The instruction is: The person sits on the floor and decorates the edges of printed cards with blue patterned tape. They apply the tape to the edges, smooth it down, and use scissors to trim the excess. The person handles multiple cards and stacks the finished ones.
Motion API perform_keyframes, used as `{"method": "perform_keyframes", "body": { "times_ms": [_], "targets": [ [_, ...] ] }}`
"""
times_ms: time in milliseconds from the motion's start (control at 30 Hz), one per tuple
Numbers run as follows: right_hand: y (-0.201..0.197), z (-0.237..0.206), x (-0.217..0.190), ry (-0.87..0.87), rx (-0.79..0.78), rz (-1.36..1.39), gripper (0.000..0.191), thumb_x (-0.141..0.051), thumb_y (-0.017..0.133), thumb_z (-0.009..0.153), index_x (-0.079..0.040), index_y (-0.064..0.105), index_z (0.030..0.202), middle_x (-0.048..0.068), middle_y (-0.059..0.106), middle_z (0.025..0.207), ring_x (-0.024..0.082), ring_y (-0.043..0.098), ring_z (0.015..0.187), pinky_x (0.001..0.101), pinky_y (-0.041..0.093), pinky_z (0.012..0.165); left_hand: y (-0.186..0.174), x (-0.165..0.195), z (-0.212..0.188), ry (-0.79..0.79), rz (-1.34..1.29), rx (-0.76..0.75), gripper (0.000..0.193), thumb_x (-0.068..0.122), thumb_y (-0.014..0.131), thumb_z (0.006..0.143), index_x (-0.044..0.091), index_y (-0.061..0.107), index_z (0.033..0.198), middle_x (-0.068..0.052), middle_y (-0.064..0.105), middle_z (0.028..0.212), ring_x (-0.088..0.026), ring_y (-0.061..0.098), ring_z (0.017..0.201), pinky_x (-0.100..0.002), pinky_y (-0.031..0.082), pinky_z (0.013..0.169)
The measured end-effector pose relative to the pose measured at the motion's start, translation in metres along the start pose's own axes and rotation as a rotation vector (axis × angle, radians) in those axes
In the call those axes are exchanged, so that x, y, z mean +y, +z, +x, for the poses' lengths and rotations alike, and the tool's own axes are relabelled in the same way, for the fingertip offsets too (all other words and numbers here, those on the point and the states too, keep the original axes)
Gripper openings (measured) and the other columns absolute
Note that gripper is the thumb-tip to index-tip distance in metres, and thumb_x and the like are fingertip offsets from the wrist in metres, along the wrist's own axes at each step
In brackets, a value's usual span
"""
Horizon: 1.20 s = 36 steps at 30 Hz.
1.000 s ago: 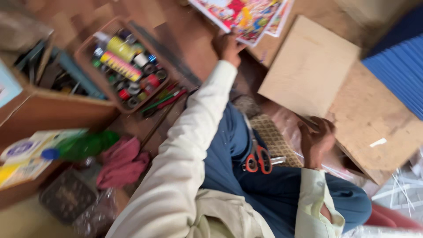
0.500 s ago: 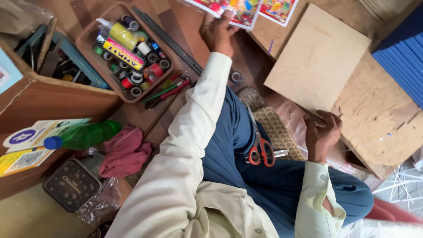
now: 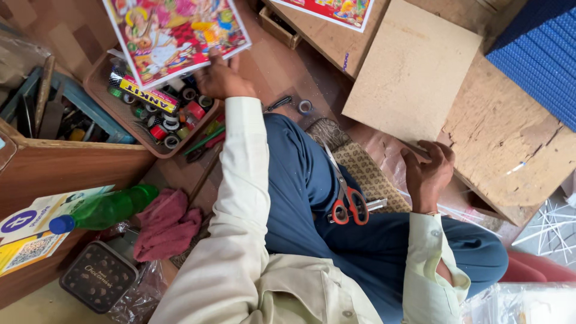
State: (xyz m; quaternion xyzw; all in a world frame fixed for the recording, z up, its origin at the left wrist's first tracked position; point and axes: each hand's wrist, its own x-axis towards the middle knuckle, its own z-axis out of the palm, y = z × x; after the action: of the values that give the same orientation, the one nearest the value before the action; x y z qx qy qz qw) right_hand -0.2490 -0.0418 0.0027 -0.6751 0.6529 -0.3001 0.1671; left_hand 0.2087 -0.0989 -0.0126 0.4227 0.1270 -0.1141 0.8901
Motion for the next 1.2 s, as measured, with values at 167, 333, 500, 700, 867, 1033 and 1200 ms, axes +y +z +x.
{"method": "perform_keyframes", "body": {
  "times_ms": [167, 333, 500, 700, 867, 1033, 1200],
  "targets": [
    [0.002, 0.002, 0.001, -0.023, 0.022, -0.046, 0.039, -0.024, 0.089, 0.083, -0.003, 0.077, 0.113, 0.021, 0.06, 0.129, 0.031, 0.07, 0.097, 0.0354, 0.06, 0.074, 0.006, 0.003, 0.017, -0.034, 0.093, 0.085, 0.033, 0.0, 0.065, 0.09, -0.001, 0.061, 0.122, -0.023, 0.067, 0.117, -0.035, 0.072, 0.096, -0.049, 0.068, 0.076],
    [0.003, 0.002, 0.002, -0.012, 0.02, -0.007, 0.04, -0.025, 0.089, 0.083, -0.003, 0.076, 0.114, 0.021, 0.059, 0.129, 0.03, 0.07, 0.099, 0.0346, 0.06, 0.073, 0.006, -0.002, 0.028, -0.146, 0.306, 0.138, 0.037, 0.0, 0.065, 0.088, 0.0, 0.057, 0.124, -0.024, 0.066, 0.119, -0.035, 0.072, 0.096, -0.047, 0.066, 0.074],
    [0.003, 0.001, 0.002, -0.099, 0.052, -0.112, 0.038, -0.024, 0.091, 0.084, -0.003, 0.078, 0.113, 0.02, 0.061, 0.127, 0.031, 0.068, 0.1, 0.0368, 0.059, 0.078, 0.002, -0.009, 0.031, -0.45, 0.201, 0.12, 0.053, -0.009, 0.056, 0.09, 0.014, 0.036, 0.135, -0.024, 0.062, 0.125, -0.04, 0.071, 0.107, -0.051, 0.064, 0.091],
    [0.001, 0.001, -0.002, 0.018, -0.009, -0.058, 0.04, -0.025, 0.088, 0.083, -0.003, 0.076, 0.114, 0.021, 0.057, 0.129, 0.03, 0.067, 0.098, 0.0343, 0.059, 0.073, -0.01, -0.018, 0.03, -0.587, 0.276, 0.113, 0.035, 0.009, 0.057, 0.092, -0.002, 0.06, 0.125, -0.018, 0.066, 0.118, -0.032, 0.069, 0.102, -0.046, 0.059, 0.084],
    [0.001, 0.002, -0.006, -0.012, 0.015, -0.096, 0.039, -0.024, 0.089, 0.083, -0.004, 0.077, 0.114, 0.02, 0.059, 0.128, 0.031, 0.067, 0.1, 0.036, 0.059, 0.076, -0.006, -0.022, 0.019, -0.879, 0.165, -0.071, 0.031, 0.012, 0.06, 0.094, -0.005, 0.056, 0.119, -0.022, 0.064, 0.11, -0.035, 0.069, 0.094, -0.049, 0.063, 0.084],
    [0.0, 0.003, -0.009, 0.019, 0.004, -0.074, 0.038, -0.024, 0.088, 0.083, -0.004, 0.076, 0.113, 0.019, 0.06, 0.127, 0.031, 0.067, 0.1, 0.0361, 0.059, 0.075, 0.028, -0.038, -0.029, 0.346, 0.842, -0.953, 0.021, 0.019, 0.075, 0.092, 0.003, 0.076, 0.105, -0.01, 0.079, 0.101, -0.026, 0.078, 0.095, -0.039, 0.064, 0.085],
    [-0.003, 0.001, -0.013, -0.047, 0.023, -0.135, 0.038, -0.023, 0.091, 0.083, -0.006, 0.078, 0.114, 0.017, 0.062, 0.127, 0.03, 0.068, 0.1, 0.0382, 0.058, 0.08, 0.061, -0.056, -0.058, 0.988, 1.326, -1.48, 0.052, 0.039, 0.076, 0.095, 0.002, 0.065, 0.13, -0.018, 0.061, 0.139, -0.037, 0.054, 0.132, -0.052, 0.035, 0.116]
  ]
}}
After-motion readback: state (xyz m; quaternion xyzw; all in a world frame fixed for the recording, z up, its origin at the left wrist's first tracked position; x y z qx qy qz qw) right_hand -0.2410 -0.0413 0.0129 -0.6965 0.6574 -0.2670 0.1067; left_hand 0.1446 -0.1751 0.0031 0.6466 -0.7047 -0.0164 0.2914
